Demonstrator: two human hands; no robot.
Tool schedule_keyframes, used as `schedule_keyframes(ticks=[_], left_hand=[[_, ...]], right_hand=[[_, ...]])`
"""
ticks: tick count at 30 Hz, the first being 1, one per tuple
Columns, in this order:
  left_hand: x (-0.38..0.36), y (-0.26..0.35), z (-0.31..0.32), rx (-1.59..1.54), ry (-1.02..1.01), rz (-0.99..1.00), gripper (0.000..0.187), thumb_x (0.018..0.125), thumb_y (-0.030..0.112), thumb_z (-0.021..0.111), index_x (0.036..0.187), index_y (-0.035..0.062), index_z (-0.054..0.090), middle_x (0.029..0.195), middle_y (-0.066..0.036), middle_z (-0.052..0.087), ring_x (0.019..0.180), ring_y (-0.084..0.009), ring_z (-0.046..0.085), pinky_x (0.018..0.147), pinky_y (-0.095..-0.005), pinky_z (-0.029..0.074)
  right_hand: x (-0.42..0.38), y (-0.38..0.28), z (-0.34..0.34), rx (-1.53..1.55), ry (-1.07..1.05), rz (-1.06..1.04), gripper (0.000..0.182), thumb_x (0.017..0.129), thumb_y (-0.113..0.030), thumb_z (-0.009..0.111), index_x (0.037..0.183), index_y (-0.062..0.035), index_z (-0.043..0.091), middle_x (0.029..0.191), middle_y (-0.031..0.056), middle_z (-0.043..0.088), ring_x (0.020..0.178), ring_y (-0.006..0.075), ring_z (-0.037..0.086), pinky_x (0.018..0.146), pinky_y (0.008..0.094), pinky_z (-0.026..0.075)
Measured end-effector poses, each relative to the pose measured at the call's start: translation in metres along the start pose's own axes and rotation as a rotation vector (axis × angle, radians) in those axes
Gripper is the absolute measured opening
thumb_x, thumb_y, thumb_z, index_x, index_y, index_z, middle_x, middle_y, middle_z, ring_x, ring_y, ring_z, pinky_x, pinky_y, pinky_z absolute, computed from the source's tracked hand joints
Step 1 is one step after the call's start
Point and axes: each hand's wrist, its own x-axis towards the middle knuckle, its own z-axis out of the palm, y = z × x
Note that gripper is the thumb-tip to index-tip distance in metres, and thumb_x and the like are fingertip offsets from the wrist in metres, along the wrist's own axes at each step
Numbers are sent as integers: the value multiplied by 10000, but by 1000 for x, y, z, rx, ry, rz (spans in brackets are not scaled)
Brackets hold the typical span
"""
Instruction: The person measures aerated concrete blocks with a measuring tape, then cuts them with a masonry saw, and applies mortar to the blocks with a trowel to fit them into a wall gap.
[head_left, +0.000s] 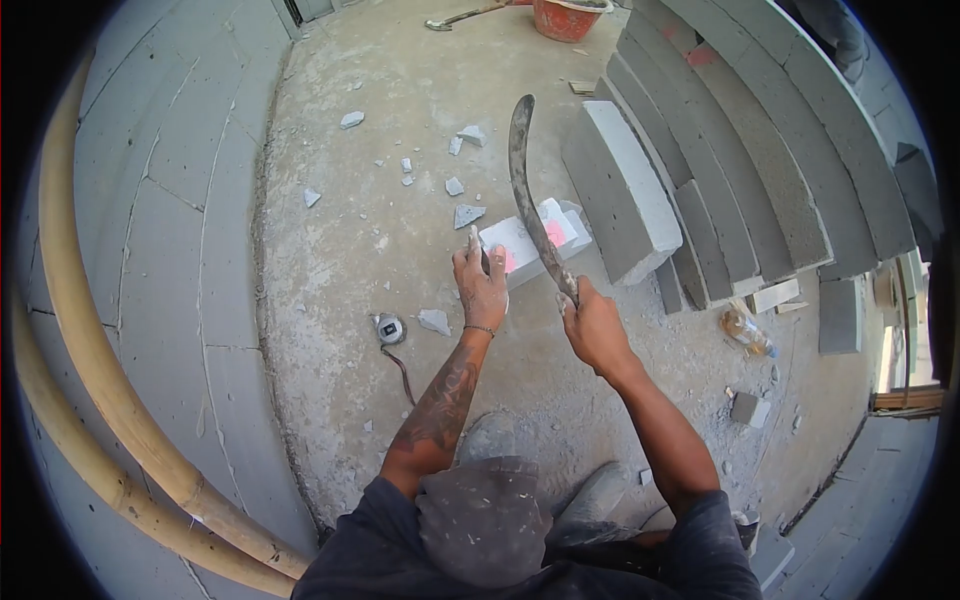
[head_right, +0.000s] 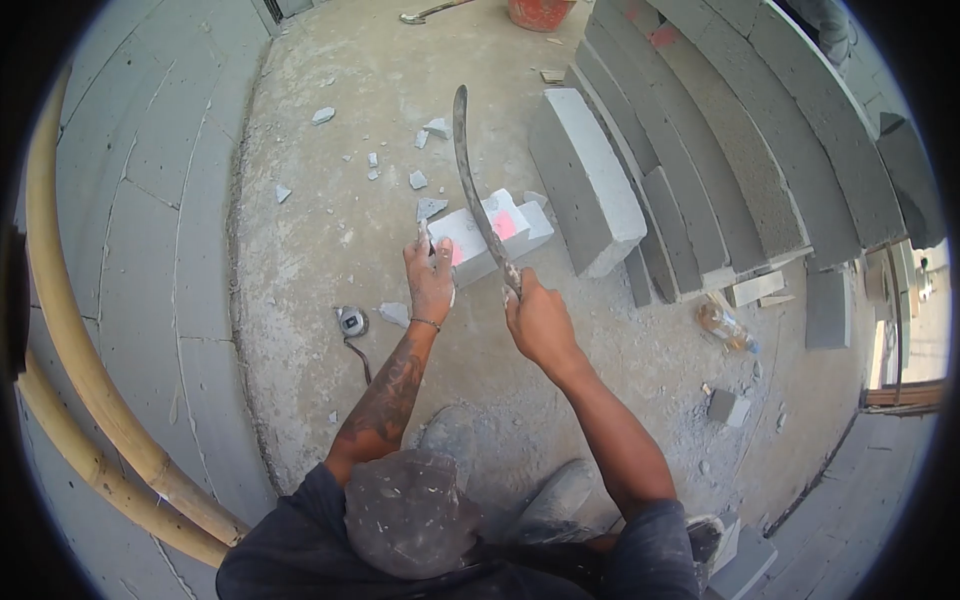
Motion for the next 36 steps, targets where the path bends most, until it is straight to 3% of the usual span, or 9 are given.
schedule_keyframes(ticks=[7,11,17,22,24,27,29,32,36], left_hand=[[-3,-2,-4,8,-25,-37,640,887,401,460,1314,-54,317,1059,-206,418,997,-324,427,900,-381,342],[-2,3,-4,2,-49,-41,643,892,413,448,1321,-45,313,1067,-203,414,992,-316,426,904,-373,337],[-3,-5,0,0,-26,-27,636,888,400,461,1322,-41,315,1050,-197,416,983,-313,427,897,-375,337],[-3,2,-3,-36,-33,-29,628,889,389,462,1313,-53,322,1053,-202,415,989,-315,424,899,-382,333],[5,1,-3,-43,-18,-2,619,891,382,458,1308,-57,327,1054,-203,414,988,-316,424,898,-383,332],[-1,-16,-3,-96,-44,4,735,847,438,517,1336,-50,265,1067,-203,413,1020,-323,424,918,-382,326],[-12,-35,-2,84,46,357,879,746,467,640,1334,-46,235,1092,-199,413,1063,-326,417,932,-384,330],[1,-40,7,-49,-28,232,948,648,448,739,1295,-48,256,1120,-192,413,1092,-325,413,932,-395,346],[23,-38,7,-146,46,92,694,669,370,749,1122,-63,450,1011,-184,507,969,-303,518,847,-380,413]], right_hand=[[1,-47,-38,299,194,4,190,812,-104,523,927,25,444,711,280,573,705,469,548,655,537,415],[7,4,2,6,-10,-18,198,803,-101,534,919,32,444,715,278,576,699,466,551,642,533,414],[11,-46,-39,196,168,-53,185,810,-96,525,915,33,443,719,280,575,707,472,548,640,526,418],[27,-8,5,36,142,-120,178,814,-97,524,907,33,447,725,283,574,712,472,548,642,527,419],[25,-10,11,14,26,43,183,803,-62,517,954,33,477,741,296,555,735,469,537,651,507,412],[14,0,12,112,92,-14,164,809,-66,521,932,34,478,719,287,557,729,459,547,629,480,424],[4,-9,-4,171,174,20,162,816,-80,522,931,24,472,712,284,559,715,454,554,607,482,422],[-12,-13,-21,283,298,44,148,842,-88,512,932,21,468,679,264,554,672,436,563,549,437,419],[-29,-1,-28,371,362,101,134,866,-96,489,915,26,464,660,244,551,632,420,564,528,402,415]])
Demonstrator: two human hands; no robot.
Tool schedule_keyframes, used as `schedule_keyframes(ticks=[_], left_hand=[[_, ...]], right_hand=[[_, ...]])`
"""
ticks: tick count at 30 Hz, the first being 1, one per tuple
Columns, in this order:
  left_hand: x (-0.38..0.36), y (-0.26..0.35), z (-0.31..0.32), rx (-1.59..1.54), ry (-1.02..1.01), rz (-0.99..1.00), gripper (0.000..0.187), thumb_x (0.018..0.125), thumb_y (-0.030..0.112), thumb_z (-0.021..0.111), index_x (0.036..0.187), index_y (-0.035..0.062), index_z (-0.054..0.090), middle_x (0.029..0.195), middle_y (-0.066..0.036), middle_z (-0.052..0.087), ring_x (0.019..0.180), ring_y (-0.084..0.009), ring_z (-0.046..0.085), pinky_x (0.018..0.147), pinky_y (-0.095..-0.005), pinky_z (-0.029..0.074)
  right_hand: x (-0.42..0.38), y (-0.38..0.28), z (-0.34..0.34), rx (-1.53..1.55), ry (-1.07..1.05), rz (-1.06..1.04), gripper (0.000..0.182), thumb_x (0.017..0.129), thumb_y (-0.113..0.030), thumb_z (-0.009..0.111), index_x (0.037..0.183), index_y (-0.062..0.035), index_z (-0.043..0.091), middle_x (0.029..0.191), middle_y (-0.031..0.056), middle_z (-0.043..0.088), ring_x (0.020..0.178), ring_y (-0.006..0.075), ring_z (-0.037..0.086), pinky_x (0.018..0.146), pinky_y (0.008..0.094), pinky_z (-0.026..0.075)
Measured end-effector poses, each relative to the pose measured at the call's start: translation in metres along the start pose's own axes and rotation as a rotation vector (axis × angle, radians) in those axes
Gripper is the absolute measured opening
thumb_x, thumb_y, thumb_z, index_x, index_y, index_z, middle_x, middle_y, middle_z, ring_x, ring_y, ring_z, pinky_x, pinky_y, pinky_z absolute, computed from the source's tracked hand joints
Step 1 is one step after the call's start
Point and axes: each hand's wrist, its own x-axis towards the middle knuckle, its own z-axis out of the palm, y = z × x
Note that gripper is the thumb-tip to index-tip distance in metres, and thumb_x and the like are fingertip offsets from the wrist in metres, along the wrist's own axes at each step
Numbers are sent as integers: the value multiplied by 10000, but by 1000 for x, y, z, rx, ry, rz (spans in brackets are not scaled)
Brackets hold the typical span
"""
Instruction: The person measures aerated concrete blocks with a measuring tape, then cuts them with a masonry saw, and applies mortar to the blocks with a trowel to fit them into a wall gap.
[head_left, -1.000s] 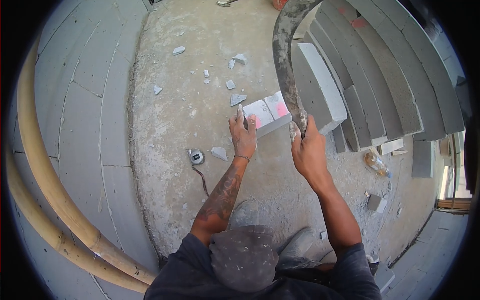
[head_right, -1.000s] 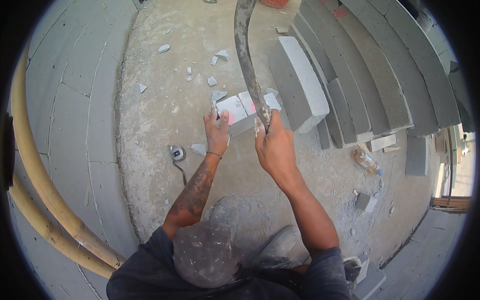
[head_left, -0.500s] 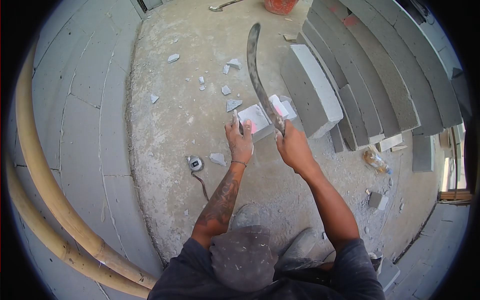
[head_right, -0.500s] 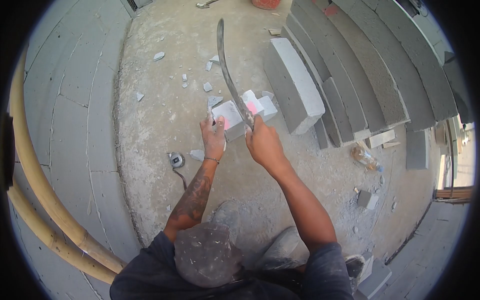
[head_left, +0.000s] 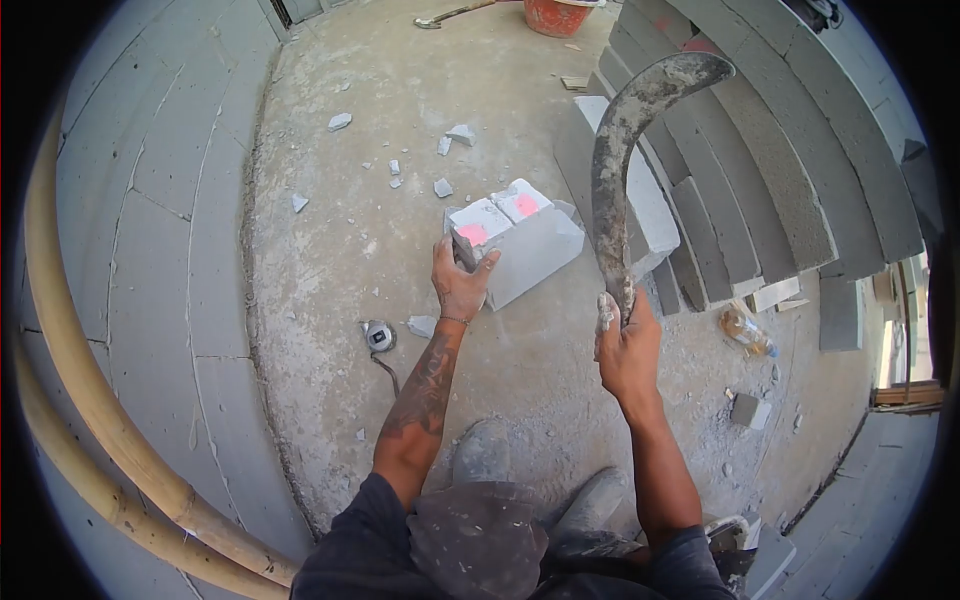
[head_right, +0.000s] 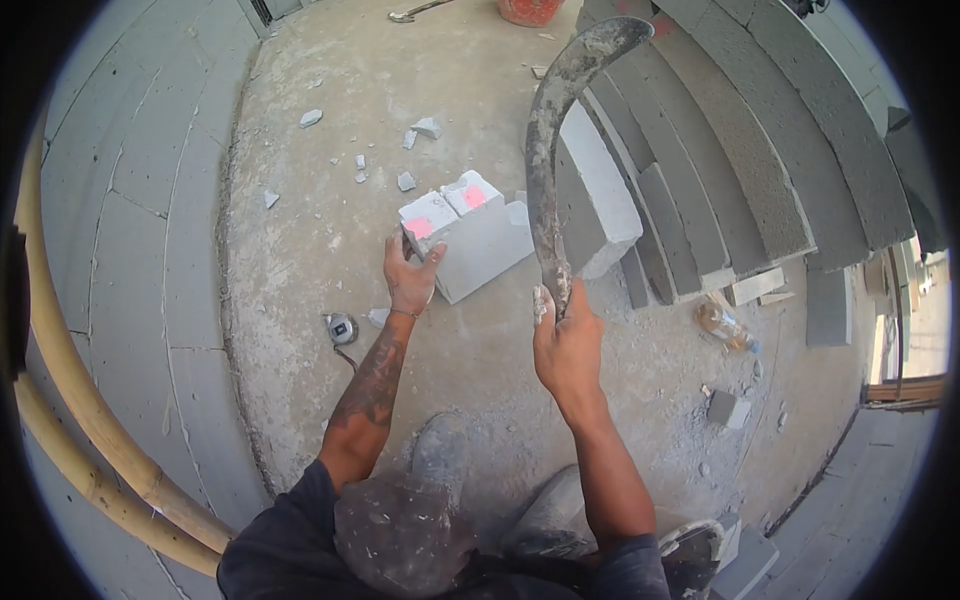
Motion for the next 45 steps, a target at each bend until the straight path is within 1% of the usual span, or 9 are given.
schedule_keyframes(ticks=[3,6,10,12,14,21,26,35,45], left_hand=[[-2,4,-19,-200,-78,-244,595,721,430,690,998,-78,550,922,-202,583,861,-312,573,799,-376,435],[-20,-11,-21,68,-176,-481,631,768,526,594,929,-84,597,880,-234,616,833,-329,597,784,-375,443],[-49,-42,-1,420,-157,-707,662,814,562,491,985,-67,605,880,-273,609,904,-389,579,824,-420,423],[-59,-51,-3,367,-199,-622,712,803,588,478,1066,-67,577,910,-278,571,852,-392,525,825,-404,408],[-73,-30,-7,983,97,-85,657,811,532,500,1103,-53,559,1008,-264,518,928,-377,485,881,-386,368],[-83,-42,-7,336,-93,-281,548,863,420,483,1196,-16,486,1071,-216,481,1004,-365,470,881,-412,375],[-91,-40,-1,361,-54,-286,544,884,406,453,1207,-32,464,1086,-218,477,1021,-367,468,880,-415,378],[-93,-43,-1,321,-53,-275,538,895,401,428,1209,-35,458,1086,-231,464,1024,-375,456,892,-413,366],[-90,-44,0,308,-41,-272,526,896,397,432,1186,-40,469,1074,-233,463,1021,-379,449,898,-420,357]], right_hand=[[-11,9,-1,-21,-105,92,122,861,-84,485,913,24,459,660,244,554,632,418,568,534,411,418],[-21,27,19,-88,-110,-12,117,881,-97,466,914,16,466,560,148,524,467,253,534,461,364,397],[-18,37,45,-197,-281,129,154,866,-98,466,923,41,430,639,273,546,633,463,540,558,461,422],[-17,54,65,-248,-317,88,166,865,-108,462,925,42,428,658,288,553,661,463,554,583,485,424],[-12,63,79,-256,-347,67,207,848,-138,478,973,20,430,671,301,564,665,487,550,613,529,433],[17,16,93,-282,-394,25,215,841,-137,490,977,12,416,682,297,570,672,481,559,617,535,436],[2,68,122,-403,-426,30,225,835,-141,503,963,15,404,647,290,561,666,480,555,596,543,424],[17,0,97,-176,-332,70,211,841,-145,488,944,30,430,699,312,569,680,493,554,611,530,449],[9,42,104,-298,-383,26,199,832,-135,500,927,25,426,674,301,566,661,479,558,596,530,436]])
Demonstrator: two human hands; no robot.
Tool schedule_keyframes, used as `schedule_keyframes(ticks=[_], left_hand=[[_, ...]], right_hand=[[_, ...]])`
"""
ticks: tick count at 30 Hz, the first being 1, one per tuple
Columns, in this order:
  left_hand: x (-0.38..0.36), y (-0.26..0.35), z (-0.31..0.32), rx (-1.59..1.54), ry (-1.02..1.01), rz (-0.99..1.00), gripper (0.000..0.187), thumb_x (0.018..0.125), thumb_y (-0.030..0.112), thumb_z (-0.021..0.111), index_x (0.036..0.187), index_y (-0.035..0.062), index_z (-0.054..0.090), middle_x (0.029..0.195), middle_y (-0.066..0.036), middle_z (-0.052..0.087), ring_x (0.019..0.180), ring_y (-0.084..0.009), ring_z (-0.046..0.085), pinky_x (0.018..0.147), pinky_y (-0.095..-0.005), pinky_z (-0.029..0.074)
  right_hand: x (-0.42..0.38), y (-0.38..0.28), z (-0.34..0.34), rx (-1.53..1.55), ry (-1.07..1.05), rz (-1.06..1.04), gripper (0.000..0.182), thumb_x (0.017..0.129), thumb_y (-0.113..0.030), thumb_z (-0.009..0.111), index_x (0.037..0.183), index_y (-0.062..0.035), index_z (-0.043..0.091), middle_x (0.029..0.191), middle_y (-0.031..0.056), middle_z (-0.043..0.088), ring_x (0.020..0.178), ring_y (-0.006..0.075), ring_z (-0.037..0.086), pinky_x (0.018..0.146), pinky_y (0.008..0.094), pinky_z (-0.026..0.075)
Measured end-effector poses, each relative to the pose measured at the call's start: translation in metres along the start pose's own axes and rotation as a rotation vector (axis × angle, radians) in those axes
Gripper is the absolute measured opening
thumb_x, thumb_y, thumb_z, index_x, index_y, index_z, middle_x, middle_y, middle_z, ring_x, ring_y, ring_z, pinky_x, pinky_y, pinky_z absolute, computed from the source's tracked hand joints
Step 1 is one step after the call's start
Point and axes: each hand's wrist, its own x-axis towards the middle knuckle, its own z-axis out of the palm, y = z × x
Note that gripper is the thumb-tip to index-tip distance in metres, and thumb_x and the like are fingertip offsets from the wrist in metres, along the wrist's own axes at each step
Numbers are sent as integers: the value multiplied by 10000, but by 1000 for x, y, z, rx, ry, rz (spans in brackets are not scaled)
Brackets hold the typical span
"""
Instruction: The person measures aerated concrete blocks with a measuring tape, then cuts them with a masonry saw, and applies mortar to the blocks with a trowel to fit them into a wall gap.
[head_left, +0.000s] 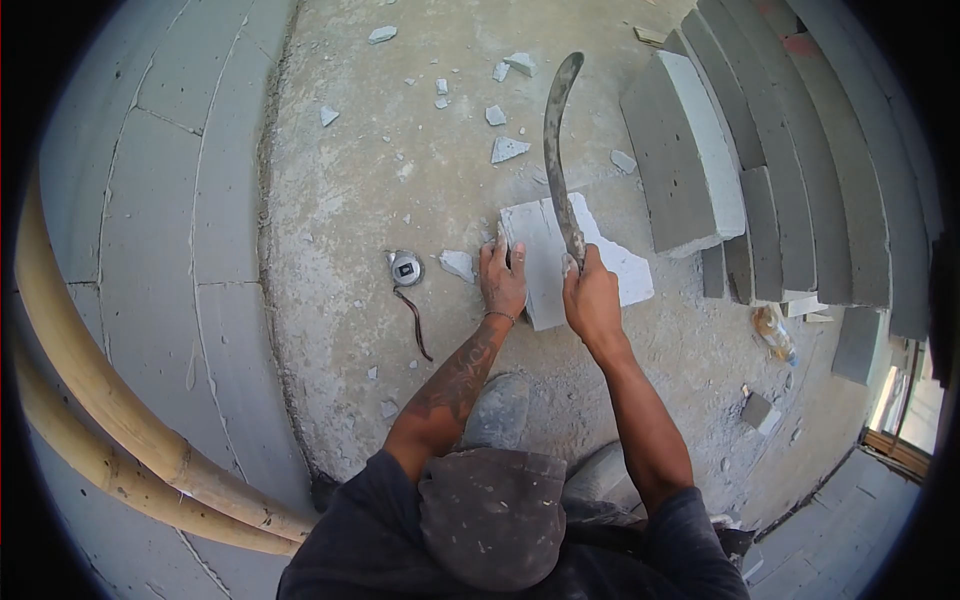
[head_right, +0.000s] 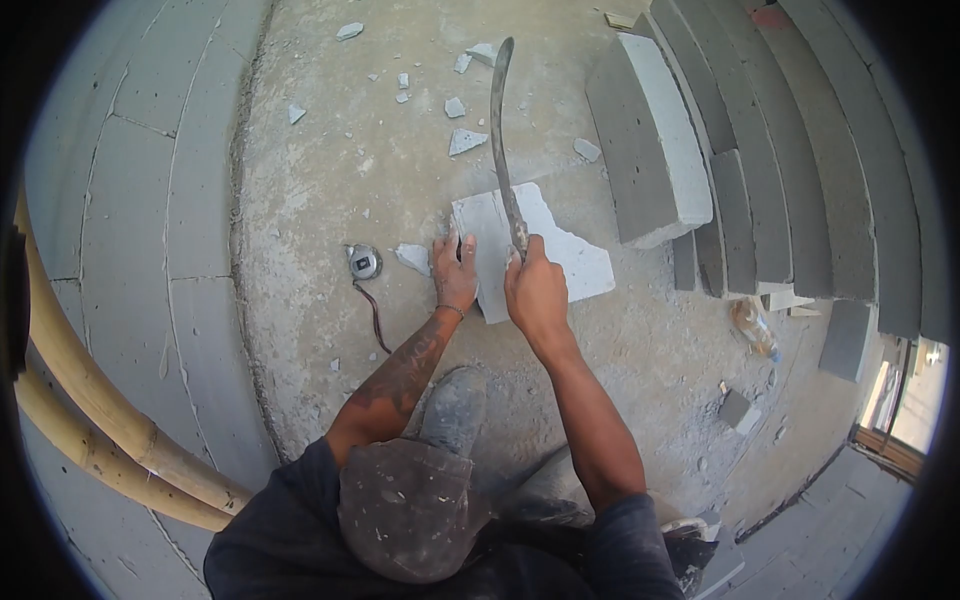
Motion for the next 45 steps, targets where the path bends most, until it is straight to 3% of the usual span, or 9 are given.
schedule_keyframes(ticks=[5,7,15,17,25,30,36,42,45], left_hand=[[-1,1,-2,-3,2,0,528,901,389,426,1196,-49,460,1079,-236,458,1023,-381,447,897,-419,356],[-4,4,0,-19,-3,10,528,903,385,423,1198,-51,458,1083,-237,456,1025,-381,446,900,-421,354],[-3,-1,1,16,-1,8,483,911,338,415,1204,-44,453,1086,-240,453,1022,-382,442,902,-429,351],[-2,-2,1,1,-8,14,475,910,334,418,1190,-47,463,1082,-240,453,1018,-383,443,897,-429,352],[1,-1,1,24,31,64,464,910,329,415,1123,-77,489,1011,-240,474,967,-379,453,868,-421,353],[1,3,1,-6,8,14,452,910,322,418,1126,-70,489,1013,-240,470,961,-379,454,871,-423,353],[-4,-5,5,-3,14,37,484,910,338,415,1159,-72,475,1016,-241,468,965,-377,456,885,-416,351],[-2,-1,1,1,-18,-24,529,914,361,397,1199,-82,446,1034,-243,468,988,-372,457,896,-406,348],[1,-1,2,-46,4,7,524,918,354,391,1202,-83,444,1035,-248,467,994,-377,454,900,-408,346]], right_hand=[[-17,-14,-11,240,152,-17,197,838,-137,507,913,24,421,661,302,558,655,483,551,583,527,436],[-26,32,24,-46,-46,0,206,835,-141,514,918,24,422,668,308,557,659,484,551,597,532,444],[-34,-13,-21,11,-43,82,145,833,-72,498,894,48,445,698,303,559,672,452,565,564,467,436],[-34,-28,-36,222,184,-66,139,846,-82,494,889,44,454,689,288,562,647,442,564,538,450,423],[-50,38,16,-61,-55,88,251,842,-197,506,953,25,466,730,292,582,700,477,558,660,548,426],[-48,-23,-37,171,175,-69,146,858,-97,499,918,34,476,664,243,554,664,450,557,558,414,427],[-73,53,17,-48,27,34,204,815,-123,528,926,35,462,643,276,558,649,452,561,586,504,430],[-70,10,-24,51,-24,77,198,815,-133,530,895,41,477,656,278,564,675,451,568,613,507,437],[-73,-9,-37,204,120,47,177,822,-82,517,919,62,482,651,260,549,629,425,567,551,417,435]])
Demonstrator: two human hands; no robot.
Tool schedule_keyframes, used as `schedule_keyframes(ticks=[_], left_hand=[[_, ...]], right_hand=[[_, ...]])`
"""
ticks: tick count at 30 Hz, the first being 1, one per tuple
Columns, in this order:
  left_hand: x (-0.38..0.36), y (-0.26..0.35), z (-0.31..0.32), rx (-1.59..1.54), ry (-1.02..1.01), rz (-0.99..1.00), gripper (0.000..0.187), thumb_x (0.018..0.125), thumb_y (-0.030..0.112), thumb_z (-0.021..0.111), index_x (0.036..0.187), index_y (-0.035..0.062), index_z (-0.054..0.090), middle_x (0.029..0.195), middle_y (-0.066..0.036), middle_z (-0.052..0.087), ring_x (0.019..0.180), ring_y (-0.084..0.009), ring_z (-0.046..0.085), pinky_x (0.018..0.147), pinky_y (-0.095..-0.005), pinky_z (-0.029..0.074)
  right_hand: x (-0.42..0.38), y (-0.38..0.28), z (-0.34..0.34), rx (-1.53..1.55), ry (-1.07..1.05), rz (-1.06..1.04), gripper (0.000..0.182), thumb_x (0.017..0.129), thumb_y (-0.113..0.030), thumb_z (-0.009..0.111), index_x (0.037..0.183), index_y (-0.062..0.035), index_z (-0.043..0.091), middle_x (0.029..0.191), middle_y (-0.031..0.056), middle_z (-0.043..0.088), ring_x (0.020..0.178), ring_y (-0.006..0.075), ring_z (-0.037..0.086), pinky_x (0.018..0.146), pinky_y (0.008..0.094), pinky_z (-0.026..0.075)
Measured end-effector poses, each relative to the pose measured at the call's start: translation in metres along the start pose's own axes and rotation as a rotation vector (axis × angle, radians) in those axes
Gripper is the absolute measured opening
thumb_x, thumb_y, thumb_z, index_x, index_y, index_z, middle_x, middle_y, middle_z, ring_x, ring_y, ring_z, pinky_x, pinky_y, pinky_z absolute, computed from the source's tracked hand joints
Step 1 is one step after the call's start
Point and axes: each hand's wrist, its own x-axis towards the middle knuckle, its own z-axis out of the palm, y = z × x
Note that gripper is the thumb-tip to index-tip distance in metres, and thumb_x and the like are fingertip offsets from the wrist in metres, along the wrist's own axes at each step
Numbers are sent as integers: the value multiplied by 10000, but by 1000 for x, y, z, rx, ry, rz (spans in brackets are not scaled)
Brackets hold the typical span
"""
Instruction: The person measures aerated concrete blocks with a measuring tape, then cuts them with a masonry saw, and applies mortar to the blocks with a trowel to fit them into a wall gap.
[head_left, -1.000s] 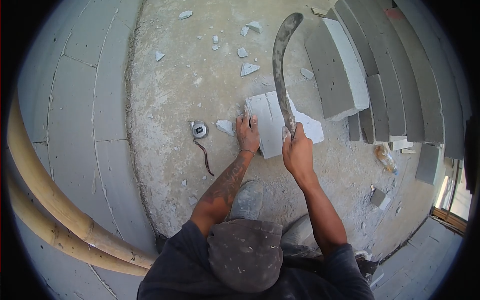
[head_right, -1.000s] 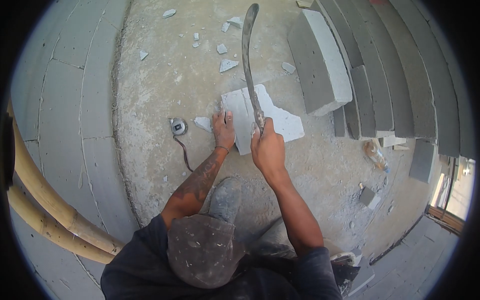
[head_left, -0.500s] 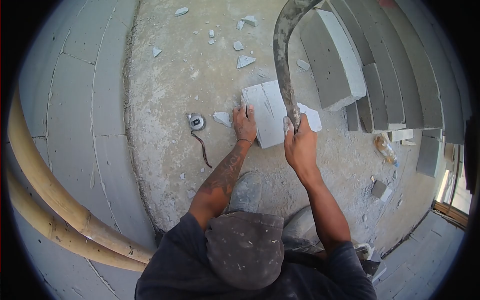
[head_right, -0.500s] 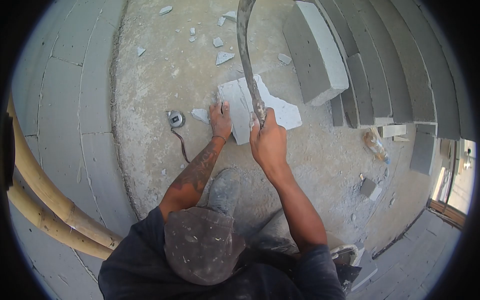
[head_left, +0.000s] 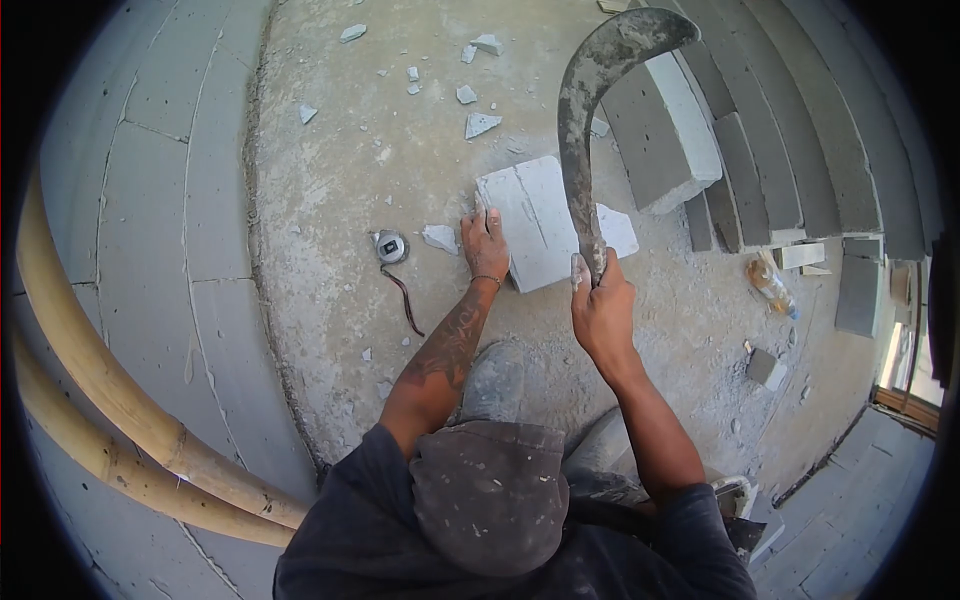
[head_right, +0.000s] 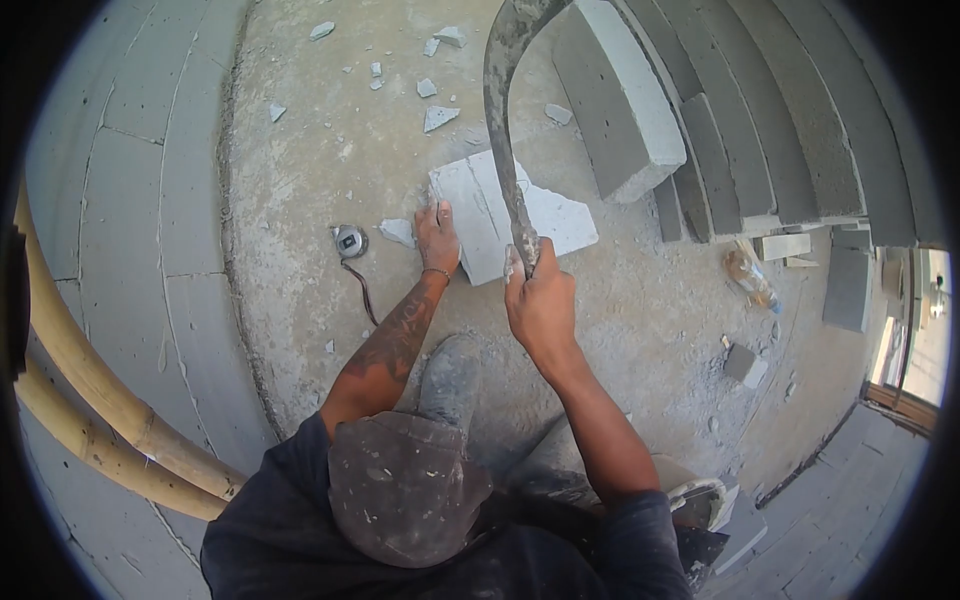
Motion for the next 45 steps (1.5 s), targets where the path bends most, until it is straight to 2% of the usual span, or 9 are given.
schedule_keyframes(ticks=[4,13,17,20,27,31,40,44,45], left_hand=[[-6,2,0,43,-11,-15,517,924,369,363,1221,-47,440,1013,-228,461,974,-371,450,883,-415,350],[1,-3,3,50,-2,-6,529,922,377,366,1201,-65,452,1036,-226,463,993,-372,453,894,-410,352],[2,1,1,17,16,-15,505,915,348,407,1171,-84,471,1041,-251,490,1001,-372,464,902,-403,352],[5,-2,3,34,20,24,504,914,346,413,1174,-83,468,1071,-255,487,1021,-372,459,915,-398,347],[2,-5,6,72,17,14,489,924,351,375,1169,-59,475,1031,-231,488,1014,-366,456,899,-410,354],[-2,10,2,30,24,-7,487,924,346,369,1178,-58,465,1055,-231,477,1030,-369,447,913,-410,345],[2,3,4,41,-19,-55,506,925,354,365,1213,-55,437,1114,-231,464,1071,-365,434,937,-401,336],[2,6,2,30,-18,-58,513,922,359,369,1220,-54,436,1115,-232,466,1076,-362,435,935,-404,339],[-2,5,3,22,-12,-48,513,922,359,369,1220,-54,436,1115,-232,466,1076,-362,435,935,-404,339]], right_hand=[[-18,80,38,-267,-144,-3,207,808,-146,552,882,33,479,654,263,571,655,456,563,604,501,449],[-11,-2,-11,7,22,-6,213,810,-155,543,894,32,487,624,276,549,665,437,572,595,502,435],[-24,86,30,-310,-174,21,220,799,-156,544,892,34,482,680,279,573,674,454,566,609,504,450],[-27,80,33,-304,-167,78,218,798,-161,544,868,36,485,704,276,583,679,462,563,629,499,459],[-25,1,-11,85,33,27,213,798,-108,552,925,59,512,627,282,544,655,427,571,581,484,435],[-47,102,36,-285,-149,61,201,798,-134,555,885,40,507,646,280,555,655,441,567,602,493,445],[-36,24,-4,24,-5,52,173,800,-139,547,845,22,504,662,271,564,658,437,575,615,496,450],[-43,52,11,105,73,8,176,806,-140,544,845,26,504,652,269,561,642,431,574,592,479,450],[-51,91,29,-104,-22,21,176,814,-142,540,841,28,503,644,267,558,629,425,574,575,469,445]])
